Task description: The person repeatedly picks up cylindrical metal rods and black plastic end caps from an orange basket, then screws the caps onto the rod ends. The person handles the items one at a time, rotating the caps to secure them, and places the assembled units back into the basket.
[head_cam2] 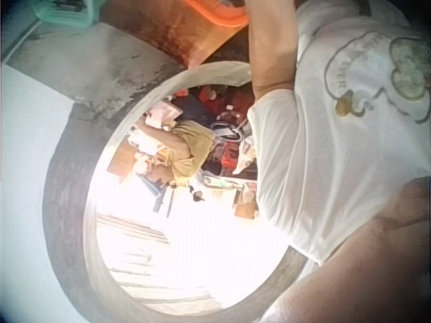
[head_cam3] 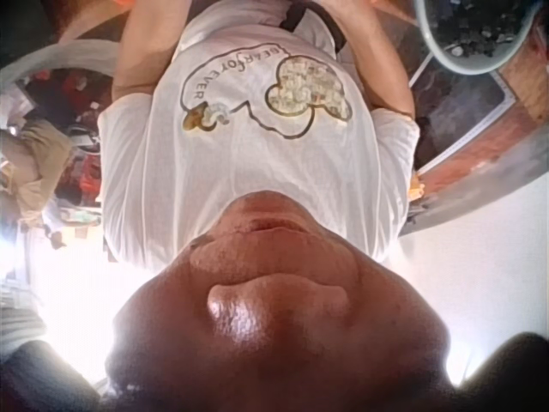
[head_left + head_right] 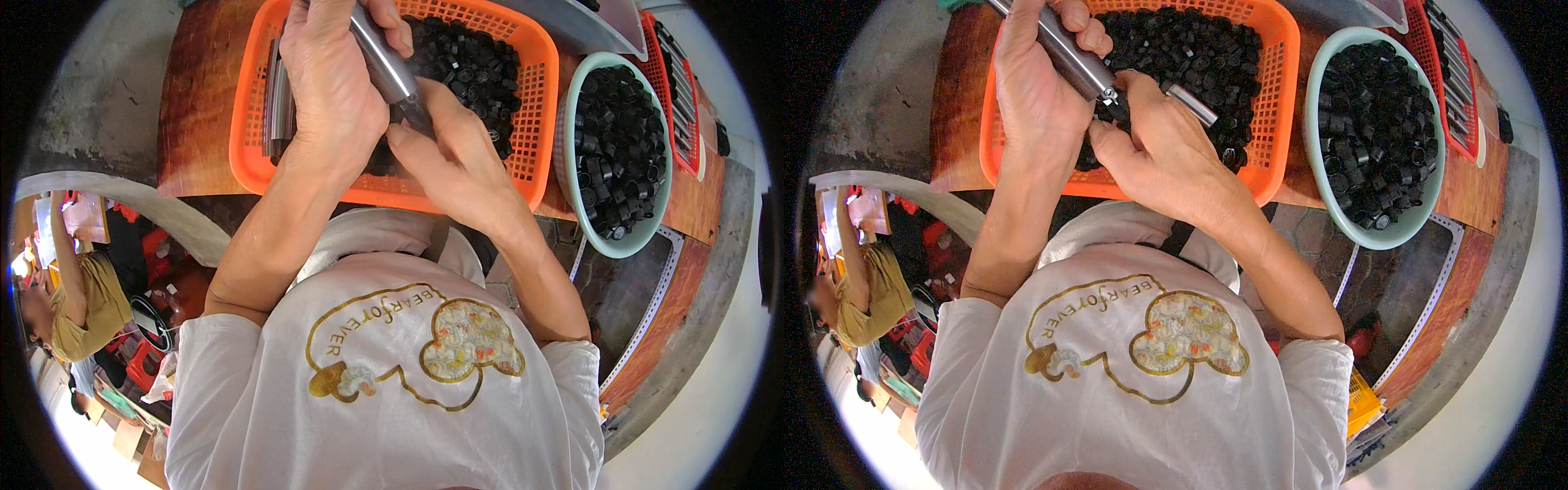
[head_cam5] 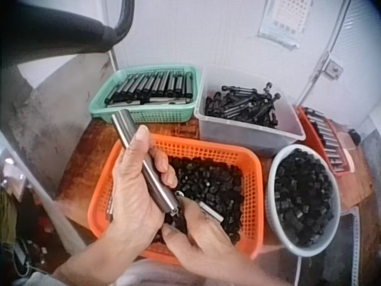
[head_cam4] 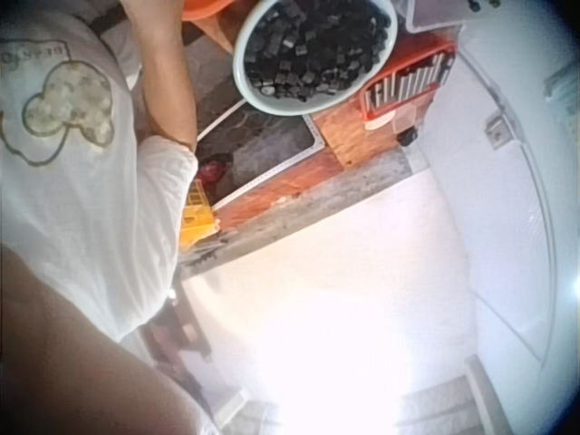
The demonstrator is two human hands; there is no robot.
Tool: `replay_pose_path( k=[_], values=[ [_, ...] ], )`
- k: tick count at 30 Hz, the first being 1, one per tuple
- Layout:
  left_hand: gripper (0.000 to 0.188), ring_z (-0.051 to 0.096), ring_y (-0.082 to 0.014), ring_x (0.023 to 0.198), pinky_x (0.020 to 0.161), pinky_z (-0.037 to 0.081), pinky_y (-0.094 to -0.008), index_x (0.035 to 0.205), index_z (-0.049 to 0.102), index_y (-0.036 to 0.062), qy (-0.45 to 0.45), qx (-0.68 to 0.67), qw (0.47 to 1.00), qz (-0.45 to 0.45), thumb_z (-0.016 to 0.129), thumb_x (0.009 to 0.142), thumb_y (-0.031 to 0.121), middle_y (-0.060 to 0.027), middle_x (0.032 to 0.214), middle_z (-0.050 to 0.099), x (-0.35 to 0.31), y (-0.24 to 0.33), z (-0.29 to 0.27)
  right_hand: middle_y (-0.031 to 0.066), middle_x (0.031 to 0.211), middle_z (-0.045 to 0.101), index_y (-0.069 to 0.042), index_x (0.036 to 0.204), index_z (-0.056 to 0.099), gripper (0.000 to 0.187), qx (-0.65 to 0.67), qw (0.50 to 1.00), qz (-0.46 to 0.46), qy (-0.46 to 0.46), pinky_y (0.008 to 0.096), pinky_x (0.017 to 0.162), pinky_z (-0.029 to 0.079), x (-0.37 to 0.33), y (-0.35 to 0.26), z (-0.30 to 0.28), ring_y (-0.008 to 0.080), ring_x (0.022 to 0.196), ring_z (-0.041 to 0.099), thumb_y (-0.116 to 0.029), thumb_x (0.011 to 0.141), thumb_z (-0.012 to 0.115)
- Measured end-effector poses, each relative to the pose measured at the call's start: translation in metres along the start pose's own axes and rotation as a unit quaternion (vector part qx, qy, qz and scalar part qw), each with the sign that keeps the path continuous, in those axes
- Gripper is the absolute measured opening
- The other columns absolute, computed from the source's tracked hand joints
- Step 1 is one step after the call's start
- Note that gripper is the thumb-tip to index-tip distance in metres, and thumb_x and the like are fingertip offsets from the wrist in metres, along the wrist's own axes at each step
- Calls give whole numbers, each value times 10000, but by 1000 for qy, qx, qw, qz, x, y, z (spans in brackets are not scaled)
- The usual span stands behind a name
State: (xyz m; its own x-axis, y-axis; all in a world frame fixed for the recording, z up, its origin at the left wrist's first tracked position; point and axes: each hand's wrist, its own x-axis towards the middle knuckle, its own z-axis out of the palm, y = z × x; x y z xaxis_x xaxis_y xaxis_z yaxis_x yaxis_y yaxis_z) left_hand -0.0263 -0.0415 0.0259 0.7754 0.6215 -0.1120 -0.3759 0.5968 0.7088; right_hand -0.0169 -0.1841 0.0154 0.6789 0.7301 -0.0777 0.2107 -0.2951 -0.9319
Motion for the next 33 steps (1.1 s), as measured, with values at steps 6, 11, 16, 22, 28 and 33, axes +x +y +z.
replay_pose_path(
  k=[6, 11, 16, 22, 28, 33],
  values=[
    [309, 554, -161, 597, 549, 489, -300, 963, 551, 72, 44, 30, 998, 40, 608, 1055, 361, -40, 690, 532, -3, -10, 2, 199, 965, 668, 96, 1420, 421, 503, -71, 997, 39, -11, 377, 748, 525, -2, -1, 1, 262, 857, 685, -42, 961, 570],
    [320, 541, -143, 588, 530, 459, -289, 957, 543, 72, -1, 27, 999, 47, 590, 1064, 371, -36, 690, 514, -6, -10, -9, 201, 997, 655, 84, 1386, 451, 474, -43, 999, 15, -11, 370, 777, 529, 0, 3, 6, 256, 874, 675, -36, 948, 589],
    [323, 524, -129, 569, 509, 433, -279, 939, 540, 76, -26, 0, 996, 81, 577, 1069, 370, -30, 680, 507, 1, -13, -14, 105, 891, 615, 64, 1296, 509, 400, 1, 1000, 9, -22, 340, 717, 506, 1, -3, 3, 187, 792, 614, -42, 922, 602],
    [314, 510, -118, 542, 496, 430, -265, 932, 543, 75, -63, 10, 990, 127, 541, 1088, 348, -34, 667, 518, -4, -1, 1, 79, 672, 546, 35, 935, 576, 305, 155, 982, 62, -92, 323, 582, 415, 0, -14, -15, 171, 612, 506, -265, 953, 522],
    [300, 514, -113, 538, 490, 440, -258, 971, 546, 66, -63, -13, 988, 140, 514, 1101, 334, -36, 665, 534, -8, 4, 9, 102, 656, 535, 4, 808, 503, 410, 136, 988, 33, -69, 369, 598, 415, -2, -14, -11, 205, 603, 492, -352, 995, 424],
    [301, 523, -112, 545, 493, 444, -259, 980, 547, 61, -66, -14, 988, 142, 505, 1105, 331, -35, 671, 537, -6, 4, 8, 99, 642, 494, -4, 816, 493, 402, 147, 986, 50, -67, 390, 595, 400, 0, -12, -10, 211, 599, 472, -346, 1009, 406]
  ],
)
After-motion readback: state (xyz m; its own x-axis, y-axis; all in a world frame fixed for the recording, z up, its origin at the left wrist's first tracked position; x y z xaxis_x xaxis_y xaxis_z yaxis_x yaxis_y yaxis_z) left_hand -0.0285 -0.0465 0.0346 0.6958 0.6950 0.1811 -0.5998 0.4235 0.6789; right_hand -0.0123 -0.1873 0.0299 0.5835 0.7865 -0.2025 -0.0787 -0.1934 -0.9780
